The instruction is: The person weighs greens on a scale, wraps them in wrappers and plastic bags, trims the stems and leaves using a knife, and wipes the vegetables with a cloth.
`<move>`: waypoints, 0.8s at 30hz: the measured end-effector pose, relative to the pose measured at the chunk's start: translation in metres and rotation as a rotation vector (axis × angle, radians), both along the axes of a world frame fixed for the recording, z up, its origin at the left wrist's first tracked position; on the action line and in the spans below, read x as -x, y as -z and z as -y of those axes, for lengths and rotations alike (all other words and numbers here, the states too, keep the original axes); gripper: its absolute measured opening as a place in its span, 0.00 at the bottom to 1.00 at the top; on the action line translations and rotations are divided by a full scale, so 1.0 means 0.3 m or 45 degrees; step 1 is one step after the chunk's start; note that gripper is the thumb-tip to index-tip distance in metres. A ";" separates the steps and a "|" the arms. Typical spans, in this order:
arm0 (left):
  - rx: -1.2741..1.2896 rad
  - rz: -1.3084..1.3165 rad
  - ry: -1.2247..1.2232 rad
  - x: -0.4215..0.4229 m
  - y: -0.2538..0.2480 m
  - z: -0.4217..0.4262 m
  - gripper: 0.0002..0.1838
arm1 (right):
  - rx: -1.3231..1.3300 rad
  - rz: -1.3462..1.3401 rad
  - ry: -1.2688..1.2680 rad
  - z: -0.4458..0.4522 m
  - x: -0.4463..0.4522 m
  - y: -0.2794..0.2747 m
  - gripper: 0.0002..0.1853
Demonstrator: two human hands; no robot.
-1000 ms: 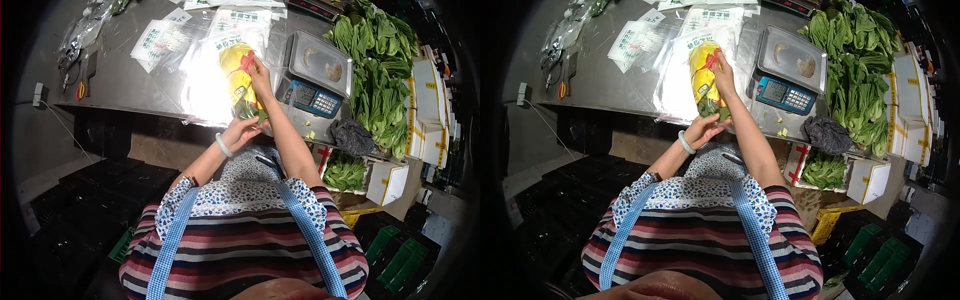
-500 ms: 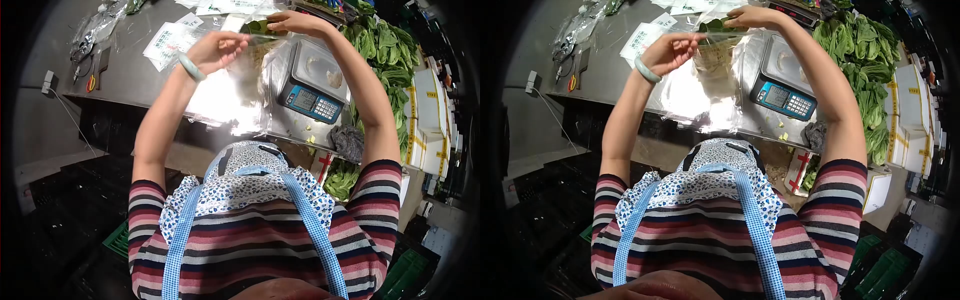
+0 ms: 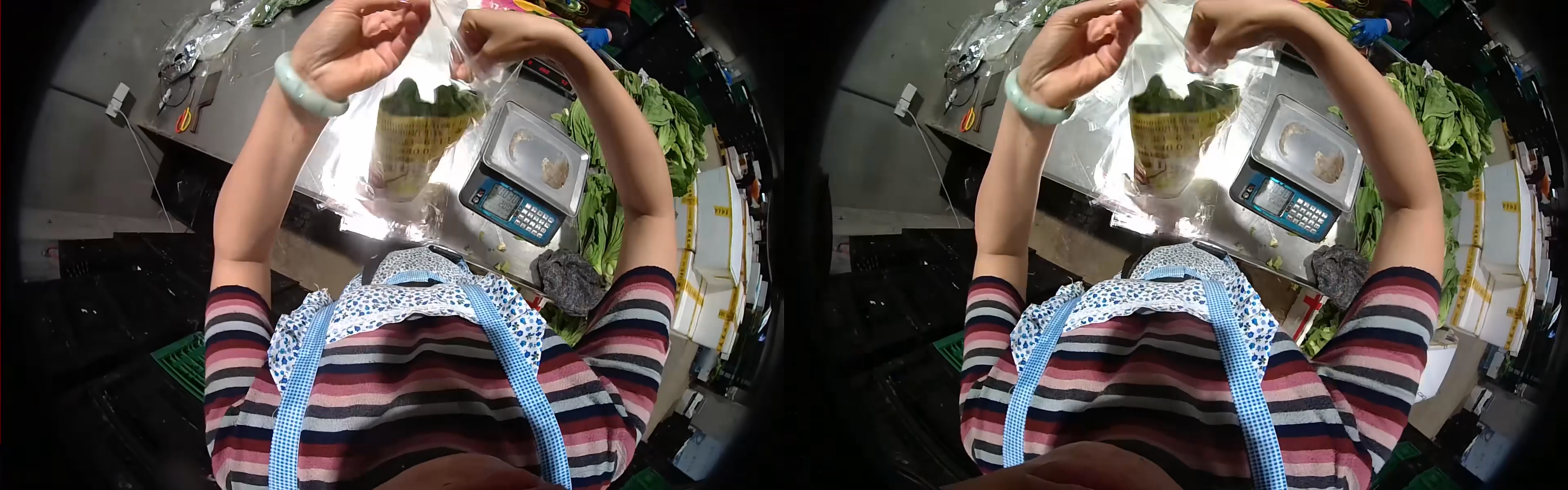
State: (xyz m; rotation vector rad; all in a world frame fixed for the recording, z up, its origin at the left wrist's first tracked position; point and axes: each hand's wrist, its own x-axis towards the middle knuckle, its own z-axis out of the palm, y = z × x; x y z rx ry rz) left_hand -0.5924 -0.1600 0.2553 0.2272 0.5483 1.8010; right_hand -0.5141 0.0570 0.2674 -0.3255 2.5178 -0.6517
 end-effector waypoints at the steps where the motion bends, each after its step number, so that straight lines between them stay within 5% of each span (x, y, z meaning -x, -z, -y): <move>1: -0.079 0.037 -0.027 0.026 0.029 -0.001 0.04 | 0.054 0.039 0.042 0.005 0.002 0.013 0.14; 3: -0.034 0.045 -0.031 0.035 0.101 0.034 0.05 | 0.082 0.088 0.056 0.068 0.032 0.057 0.19; 5: -0.056 0.008 -0.014 0.000 0.102 0.033 0.05 | -0.203 -0.173 -0.042 0.060 0.049 0.096 0.08; 8: -0.267 -0.079 0.003 -0.014 0.140 0.054 0.12 | 0.227 -0.182 -0.009 0.034 0.104 0.152 0.10; 10: -0.253 -0.133 0.023 -0.008 0.164 0.122 0.15 | 0.385 0.020 0.375 0.088 0.083 0.162 0.14; 11: -0.234 -0.203 0.044 -0.012 0.165 0.138 0.18 | -0.020 0.221 0.185 0.099 0.103 0.142 0.16; 12: -0.190 -0.274 0.046 -0.027 0.169 0.149 0.17 | 0.125 0.360 0.169 0.103 0.086 0.141 0.17; 14: -0.158 -0.314 0.014 -0.047 0.182 0.166 0.17 | -0.299 0.594 -0.260 0.163 0.113 0.162 0.17; 18: -0.212 -0.319 -0.017 -0.058 0.157 0.204 0.18 | -0.082 0.584 -0.325 0.253 0.128 0.205 0.18; 21: 0.148 -0.093 -0.143 -0.079 0.111 0.221 0.08 | -0.553 0.932 -0.400 0.328 0.181 0.263 0.18; 22: 0.142 -0.085 -0.152 -0.077 0.118 0.221 0.08 | -0.561 0.938 -0.407 0.337 0.179 0.284 0.18; 24: 0.052 -0.003 -0.108 -0.064 0.148 0.240 0.08 | -0.485 0.394 -0.334 0.380 0.172 0.320 0.15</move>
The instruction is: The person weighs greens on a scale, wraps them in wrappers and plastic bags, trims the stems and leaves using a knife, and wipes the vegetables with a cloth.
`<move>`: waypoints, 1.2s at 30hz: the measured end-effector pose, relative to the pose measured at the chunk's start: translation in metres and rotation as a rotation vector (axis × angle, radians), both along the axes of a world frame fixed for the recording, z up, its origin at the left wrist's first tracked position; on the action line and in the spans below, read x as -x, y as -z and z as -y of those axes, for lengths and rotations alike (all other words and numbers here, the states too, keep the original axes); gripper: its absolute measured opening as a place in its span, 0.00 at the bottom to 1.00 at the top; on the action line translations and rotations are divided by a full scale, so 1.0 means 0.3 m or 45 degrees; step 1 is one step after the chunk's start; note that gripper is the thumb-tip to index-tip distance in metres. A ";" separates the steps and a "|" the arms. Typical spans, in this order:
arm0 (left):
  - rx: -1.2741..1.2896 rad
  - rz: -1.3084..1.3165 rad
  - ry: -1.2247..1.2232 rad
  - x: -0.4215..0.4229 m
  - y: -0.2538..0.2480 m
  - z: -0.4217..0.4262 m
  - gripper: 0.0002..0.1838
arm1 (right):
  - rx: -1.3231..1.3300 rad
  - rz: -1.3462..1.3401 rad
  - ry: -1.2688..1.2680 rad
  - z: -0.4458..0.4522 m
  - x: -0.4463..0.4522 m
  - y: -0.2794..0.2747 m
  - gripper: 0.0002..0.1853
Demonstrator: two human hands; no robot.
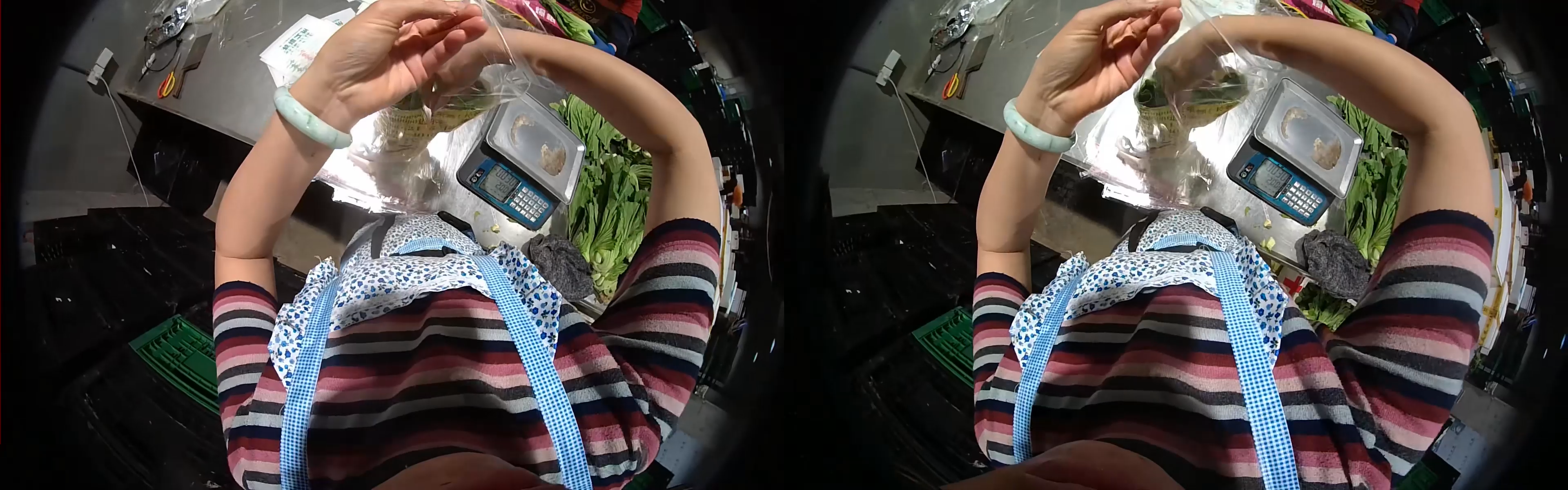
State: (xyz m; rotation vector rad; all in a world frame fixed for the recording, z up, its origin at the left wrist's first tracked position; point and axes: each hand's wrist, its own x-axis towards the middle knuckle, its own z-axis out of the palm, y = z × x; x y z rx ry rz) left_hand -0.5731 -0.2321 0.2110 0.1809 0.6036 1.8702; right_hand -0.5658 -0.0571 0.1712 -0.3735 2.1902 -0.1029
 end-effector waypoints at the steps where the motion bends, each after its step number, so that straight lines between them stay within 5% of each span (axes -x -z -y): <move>1: -0.066 0.025 0.051 0.007 0.008 -0.002 0.08 | -0.030 -0.060 0.002 0.026 -0.023 -0.032 0.13; 7: -0.085 0.010 0.056 0.017 0.015 -0.035 0.08 | 0.417 -0.353 0.217 0.009 -0.096 -0.030 0.08; 11: -0.034 0.040 0.043 0.017 0.009 -0.054 0.09 | 0.349 -0.440 -0.011 -0.021 -0.102 -0.003 0.09; 14: -0.054 0.039 0.047 0.012 0.003 -0.049 0.08 | 0.792 -0.633 -0.293 -0.101 -0.078 0.108 0.07; 16: 0.004 0.022 -0.012 0.011 -0.005 -0.047 0.08 | 0.275 -0.652 -0.413 -0.060 -0.093 0.036 0.05; 17: -0.054 0.015 0.001 0.018 -0.009 -0.058 0.08 | 0.325 -0.763 -0.280 -0.113 -0.075 0.079 0.06; 19: -0.190 0.032 0.113 0.081 0.017 -0.055 0.07 | 0.402 -1.047 -0.389 -0.121 -0.056 -0.057 0.04; 22: -0.193 -0.062 0.093 0.135 0.009 -0.055 0.08 | 0.258 -0.831 -0.231 -0.119 -0.072 -0.415 0.08; 23: -0.222 -0.044 0.138 0.128 -0.012 -0.042 0.07 | 0.356 -0.979 -0.205 -0.106 -0.104 -0.520 0.06; 24: -0.223 -0.051 0.140 0.134 -0.009 -0.032 0.07 | 0.597 -1.269 -0.511 -0.168 -0.100 -0.593 0.06; 26: -0.076 0.060 0.103 0.149 0.005 -0.016 0.07 | 0.510 -1.509 0.173 -0.322 -0.216 -0.801 0.09; 27: -0.014 0.001 0.032 0.131 -0.021 -0.008 0.06 | 0.509 -1.512 0.185 -0.436 -0.303 -0.897 0.09; 29: -0.221 -0.170 0.257 0.229 0.072 0.007 0.16 | -0.134 -2.698 -0.250 -0.555 -0.464 -0.994 0.20; 31: -0.196 -0.374 0.214 0.164 0.023 0.034 0.18 | -0.199 -2.640 -0.833 -0.649 -0.649 -0.967 0.11; 32: -0.137 -0.455 0.132 0.137 0.018 0.049 0.18 | -0.430 -2.618 -0.339 -0.794 -0.799 -0.876 0.09; 36: -0.016 -0.620 0.305 0.089 0.022 0.140 0.21 | -0.703 -2.145 -0.494 -0.763 -0.859 -0.252 0.20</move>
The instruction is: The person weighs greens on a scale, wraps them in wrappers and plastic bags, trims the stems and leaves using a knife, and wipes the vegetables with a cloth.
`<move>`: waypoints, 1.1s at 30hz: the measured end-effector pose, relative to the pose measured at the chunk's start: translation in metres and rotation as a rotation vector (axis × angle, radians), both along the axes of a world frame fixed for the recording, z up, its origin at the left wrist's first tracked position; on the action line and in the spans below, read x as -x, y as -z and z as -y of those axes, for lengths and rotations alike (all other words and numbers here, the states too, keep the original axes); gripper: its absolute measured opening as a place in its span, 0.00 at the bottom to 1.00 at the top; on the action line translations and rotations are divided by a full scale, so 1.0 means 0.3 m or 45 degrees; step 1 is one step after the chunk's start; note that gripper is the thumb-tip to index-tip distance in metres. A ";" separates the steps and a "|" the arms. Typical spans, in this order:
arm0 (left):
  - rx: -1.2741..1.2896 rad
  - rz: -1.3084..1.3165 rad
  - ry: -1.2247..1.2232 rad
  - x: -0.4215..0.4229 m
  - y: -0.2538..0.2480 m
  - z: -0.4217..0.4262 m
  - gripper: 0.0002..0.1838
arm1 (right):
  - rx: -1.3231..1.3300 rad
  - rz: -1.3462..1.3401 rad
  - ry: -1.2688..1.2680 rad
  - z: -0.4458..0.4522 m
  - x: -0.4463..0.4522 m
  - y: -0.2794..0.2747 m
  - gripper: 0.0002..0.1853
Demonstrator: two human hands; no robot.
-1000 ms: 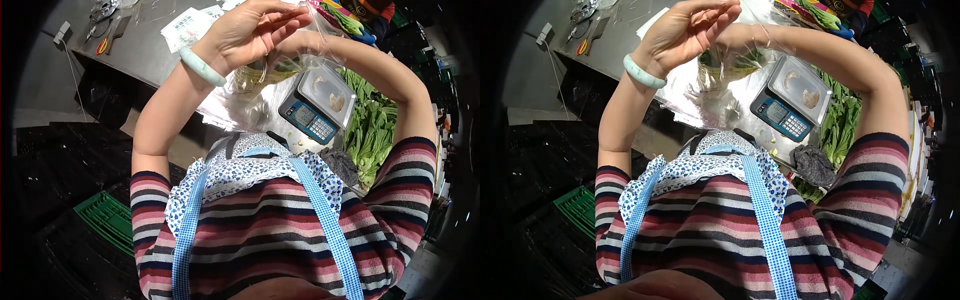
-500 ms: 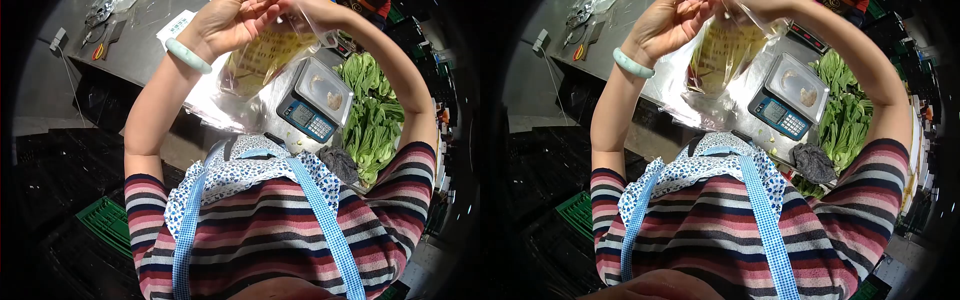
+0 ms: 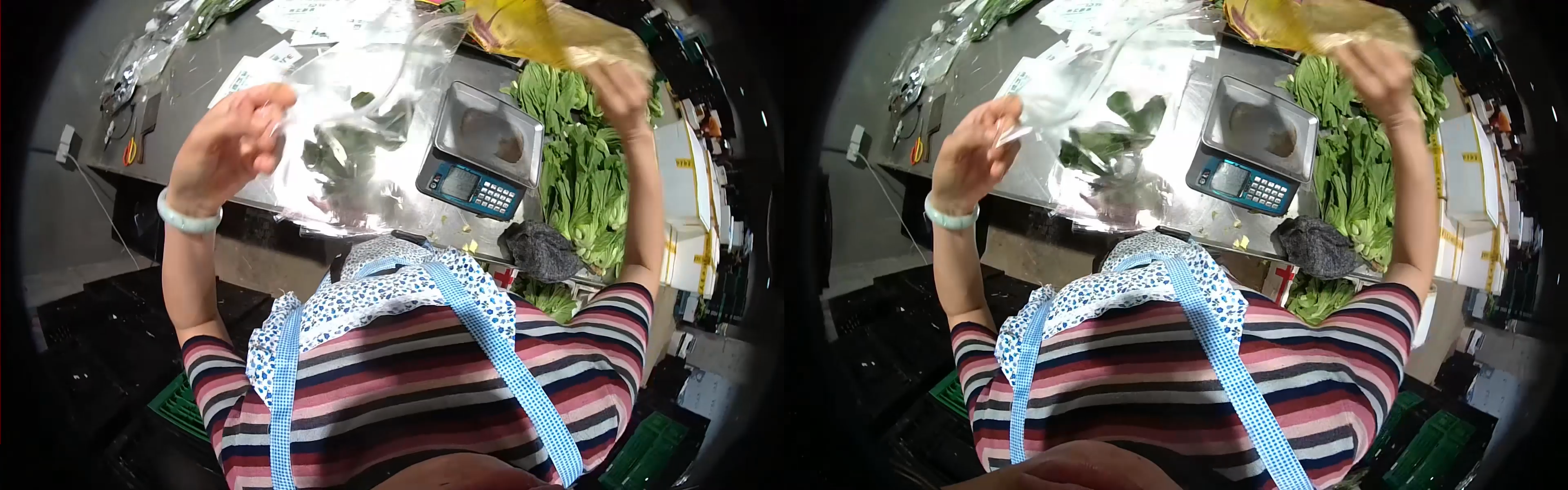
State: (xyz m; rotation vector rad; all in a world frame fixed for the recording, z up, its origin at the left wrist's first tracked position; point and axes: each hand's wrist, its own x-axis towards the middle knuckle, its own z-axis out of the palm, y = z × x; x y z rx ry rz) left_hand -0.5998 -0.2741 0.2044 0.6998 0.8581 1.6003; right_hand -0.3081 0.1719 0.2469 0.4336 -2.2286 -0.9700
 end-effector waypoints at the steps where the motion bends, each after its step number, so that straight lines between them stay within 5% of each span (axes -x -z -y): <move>1: 0.018 -0.091 0.046 -0.023 -0.004 0.019 0.18 | 0.015 0.115 0.040 0.024 0.004 0.177 0.17; 5: 0.202 -0.045 0.244 -0.111 -0.002 0.116 0.14 | 0.562 0.541 0.483 0.028 -0.222 0.812 0.16; 7: 0.157 -0.158 0.417 -0.137 0.013 0.165 0.11 | 0.932 0.686 0.731 0.142 -0.304 0.930 0.18; 8: 0.091 -0.261 0.538 -0.145 0.021 0.181 0.09 | 0.904 0.842 0.910 0.176 -0.335 0.970 0.10; 10: -0.030 -0.534 0.816 -0.148 0.036 0.188 0.09 | 1.028 0.456 0.526 0.310 -0.301 0.913 0.10; 12: -0.177 -0.677 0.934 -0.135 0.086 0.194 0.13 | 2.074 0.158 0.638 0.464 -0.202 0.934 0.14; 14: 0.007 -0.150 0.451 -0.139 0.304 0.296 0.19 | 3.396 0.513 0.682 0.556 -0.052 0.968 0.28; 16: 0.930 0.171 -0.163 -0.124 0.546 0.309 0.29 | 4.060 1.002 0.781 0.648 0.081 1.076 0.56; 17: 1.253 0.083 -0.487 -0.118 0.755 0.292 0.37 | 4.396 1.154 0.716 0.676 0.128 1.135 0.62; 20: 1.154 0.826 -0.416 -0.183 0.842 0.152 0.44 | 4.306 0.997 1.174 0.770 0.298 1.119 0.58; 21: 0.780 0.751 -0.440 -0.227 0.880 0.142 0.40 | 4.303 0.999 1.197 0.792 0.341 1.103 0.58; 23: 0.866 0.749 -0.366 -0.215 0.994 0.111 0.33 | 4.161 1.585 0.679 0.805 0.405 1.088 0.44; 24: 0.950 0.724 -0.293 -0.201 1.026 0.087 0.26 | 4.155 1.576 0.693 0.797 0.429 1.105 0.44; 26: 0.841 0.698 -0.329 -0.192 0.879 0.029 0.34 | 4.070 1.667 0.611 0.791 0.464 1.152 0.30; 28: 0.837 0.067 -0.561 -0.142 0.844 -0.027 0.38 | 4.377 1.532 0.731 0.733 0.497 1.055 0.29; 30: 0.793 -0.095 -0.646 -0.089 0.888 -0.105 0.45 | 4.095 1.209 0.375 0.673 0.540 1.080 0.30; 32: 0.521 -0.751 -0.830 -0.038 1.039 -0.168 0.46 | 4.026 1.149 0.512 0.606 0.625 1.113 0.34; 33: 0.476 -0.661 -0.836 -0.010 1.066 -0.203 0.46 | 3.917 0.987 0.472 0.575 0.664 1.190 0.36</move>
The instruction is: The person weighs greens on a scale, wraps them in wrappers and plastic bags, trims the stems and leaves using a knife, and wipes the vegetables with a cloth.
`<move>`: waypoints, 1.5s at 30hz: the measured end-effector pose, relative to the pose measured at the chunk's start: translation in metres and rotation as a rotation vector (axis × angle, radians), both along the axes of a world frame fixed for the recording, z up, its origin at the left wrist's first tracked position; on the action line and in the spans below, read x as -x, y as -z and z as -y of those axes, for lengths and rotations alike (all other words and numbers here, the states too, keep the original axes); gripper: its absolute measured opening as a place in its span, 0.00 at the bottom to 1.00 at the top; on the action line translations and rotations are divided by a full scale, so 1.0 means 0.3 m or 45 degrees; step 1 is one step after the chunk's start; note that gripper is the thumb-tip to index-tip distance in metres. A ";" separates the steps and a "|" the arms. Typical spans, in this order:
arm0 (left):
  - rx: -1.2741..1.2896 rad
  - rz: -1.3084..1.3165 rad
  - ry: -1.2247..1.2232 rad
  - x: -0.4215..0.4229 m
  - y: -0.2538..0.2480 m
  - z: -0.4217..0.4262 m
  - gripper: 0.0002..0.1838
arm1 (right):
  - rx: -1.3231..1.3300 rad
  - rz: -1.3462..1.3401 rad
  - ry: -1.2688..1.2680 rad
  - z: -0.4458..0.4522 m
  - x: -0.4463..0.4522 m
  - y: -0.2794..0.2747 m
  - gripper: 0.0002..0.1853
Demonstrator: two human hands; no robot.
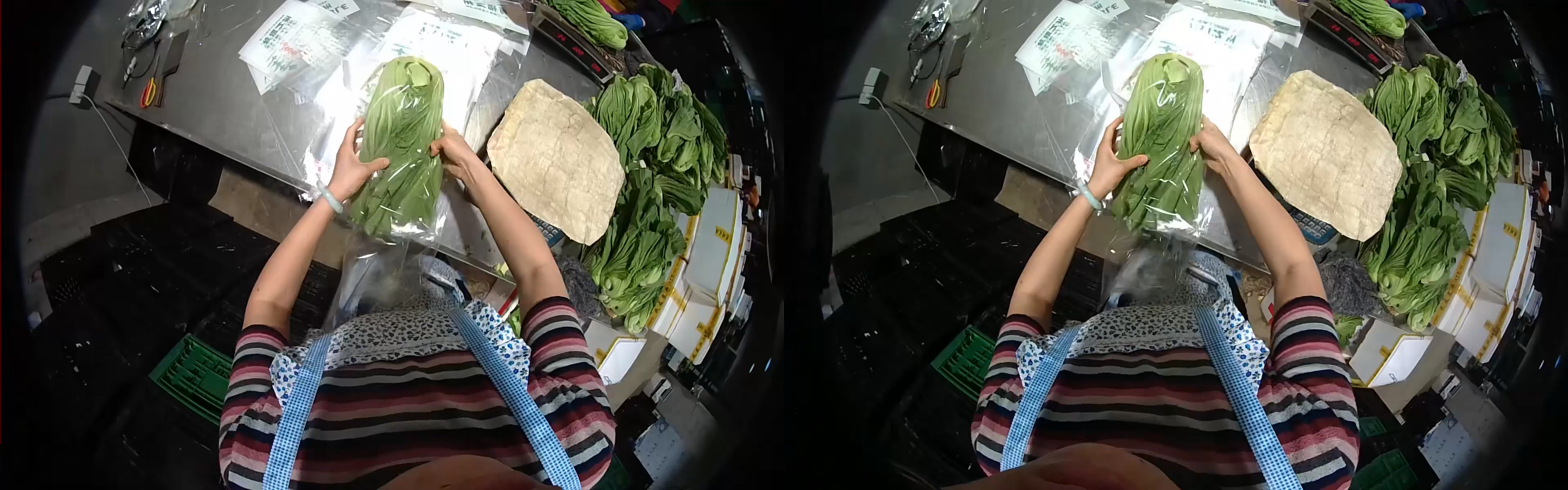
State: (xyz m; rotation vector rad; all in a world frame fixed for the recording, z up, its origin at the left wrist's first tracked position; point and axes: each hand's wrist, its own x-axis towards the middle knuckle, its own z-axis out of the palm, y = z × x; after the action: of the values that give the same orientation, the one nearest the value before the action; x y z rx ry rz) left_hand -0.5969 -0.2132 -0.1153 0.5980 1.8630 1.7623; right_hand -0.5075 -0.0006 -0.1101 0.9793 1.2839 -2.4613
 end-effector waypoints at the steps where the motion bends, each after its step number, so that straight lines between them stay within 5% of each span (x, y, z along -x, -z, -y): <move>1: 0.000 -0.012 0.007 0.013 0.033 -0.026 0.46 | -0.148 -0.055 0.066 -0.028 0.027 0.079 0.38; 7: 0.001 0.108 -0.009 0.104 0.233 -0.085 0.46 | -0.360 -0.020 0.197 -0.069 0.128 0.320 0.35; 9: 0.050 0.077 -0.113 0.074 0.275 -0.060 0.46 | -1.175 0.012 0.358 -0.052 0.094 0.362 0.32; 11: 0.083 0.035 -0.222 0.040 0.292 -0.021 0.47 | -1.009 0.099 0.447 0.034 -0.013 0.246 0.32; 13: 0.392 -0.070 -0.291 -0.029 0.267 0.085 0.49 | -1.344 0.164 0.325 0.142 -0.149 0.207 0.41; 15: 0.583 -0.097 -0.143 -0.123 0.233 0.189 0.49 | -1.369 0.212 0.205 0.275 -0.320 0.187 0.49; 19: 0.795 -0.086 -0.072 -0.321 0.239 0.373 0.37 | -1.478 0.268 0.077 0.439 -0.570 0.221 0.46; 26: 0.531 0.464 -0.073 -0.513 0.366 0.484 0.21 | -1.221 0.257 0.208 0.437 -0.717 0.337 0.35; 29: 0.716 0.410 0.210 -0.564 0.259 0.474 0.21 | -1.273 0.227 0.143 0.405 -0.730 0.309 0.33; 31: 0.550 0.593 0.201 -0.603 0.356 0.520 0.23 | -1.246 0.193 0.136 0.405 -0.756 0.301 0.31; 33: 0.563 0.428 0.007 -0.638 0.352 0.544 0.26 | -1.162 0.093 0.200 0.403 -0.813 0.316 0.32; 35: 0.708 -0.293 -0.177 -0.677 0.175 0.506 0.30 | -1.061 0.204 0.227 0.431 -0.873 0.312 0.34; 38: 0.647 -0.613 0.008 -0.717 0.103 0.506 0.35 | -0.575 0.164 0.172 0.495 -0.956 0.259 0.35; 41: 0.775 -1.119 0.428 -0.783 0.065 0.496 0.35 | -0.345 0.013 0.265 0.535 -1.026 0.256 0.13; 45: 0.771 -1.358 0.347 -0.775 0.147 0.474 0.28 | -0.403 0.021 0.378 0.552 -1.066 0.234 0.05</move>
State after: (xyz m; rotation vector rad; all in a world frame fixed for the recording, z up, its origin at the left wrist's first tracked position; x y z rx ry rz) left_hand -0.3646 -0.3553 -0.1593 1.6178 2.6120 0.5899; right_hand -0.1877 -0.1662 -0.1803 1.3510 1.6665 -2.4956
